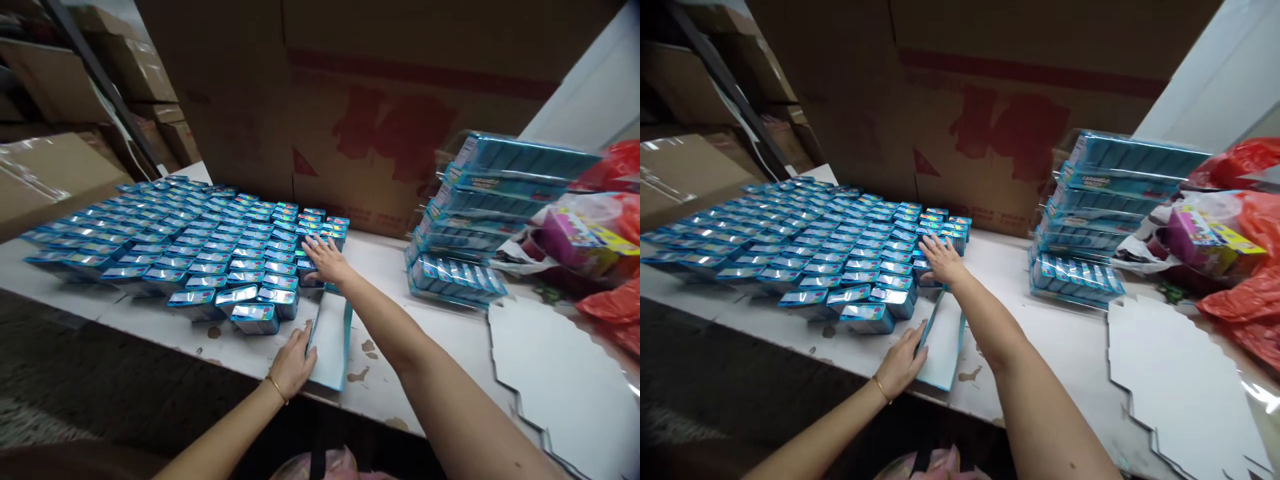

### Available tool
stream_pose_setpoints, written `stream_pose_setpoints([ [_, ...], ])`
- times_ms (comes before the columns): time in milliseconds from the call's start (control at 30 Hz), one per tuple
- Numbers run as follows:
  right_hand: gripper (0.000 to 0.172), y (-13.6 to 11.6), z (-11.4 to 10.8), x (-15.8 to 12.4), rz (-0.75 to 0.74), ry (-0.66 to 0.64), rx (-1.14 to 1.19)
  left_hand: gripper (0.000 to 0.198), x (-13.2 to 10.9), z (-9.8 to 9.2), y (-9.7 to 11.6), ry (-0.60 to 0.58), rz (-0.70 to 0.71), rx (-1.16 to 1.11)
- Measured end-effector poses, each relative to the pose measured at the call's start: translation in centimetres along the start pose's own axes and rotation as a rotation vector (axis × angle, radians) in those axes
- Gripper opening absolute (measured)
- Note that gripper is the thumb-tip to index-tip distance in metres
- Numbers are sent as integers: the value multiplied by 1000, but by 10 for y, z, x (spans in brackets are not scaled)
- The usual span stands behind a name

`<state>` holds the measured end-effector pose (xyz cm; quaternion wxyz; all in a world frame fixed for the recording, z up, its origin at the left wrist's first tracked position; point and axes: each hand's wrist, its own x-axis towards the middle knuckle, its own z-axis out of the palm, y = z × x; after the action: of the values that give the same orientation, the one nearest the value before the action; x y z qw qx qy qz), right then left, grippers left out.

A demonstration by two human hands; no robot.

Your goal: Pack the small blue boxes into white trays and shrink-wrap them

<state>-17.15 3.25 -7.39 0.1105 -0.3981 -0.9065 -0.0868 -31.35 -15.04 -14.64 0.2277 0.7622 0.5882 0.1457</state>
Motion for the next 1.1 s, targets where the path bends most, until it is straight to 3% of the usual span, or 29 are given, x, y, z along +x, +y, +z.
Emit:
stream_pose_setpoints([
  [133,72,-9,12,10,-136,-65,0,58,-6,2,-3,-11,-1,-61],
  [233,75,-16,9,5,-149,-89,19,62,-3,3,-5,-52,-6,-60],
  [367,73,-10,-19,-4,-6,-90,81,65,5,4,-10,-68,18,-79],
  [500,74,7,-60,-31,157,95,266,59,18,4,-11,-33,19,-46],
  [567,73,10,-67,-51,211,158,387,57,24,5,-9,-19,28,-29],
  [700,69,3,-48,-88,285,111,539,56,30,9,-10,-13,65,-24],
  [800,70,0,-30,-102,345,14,471,58,31,13,-11,-10,43,-2],
  [1000,79,-19,-33,-98,311,-238,142,60,22,26,-3,35,78,-42],
  [1100,78,-35,-34,-97,297,-223,63,60,18,27,8,15,93,-30],
])
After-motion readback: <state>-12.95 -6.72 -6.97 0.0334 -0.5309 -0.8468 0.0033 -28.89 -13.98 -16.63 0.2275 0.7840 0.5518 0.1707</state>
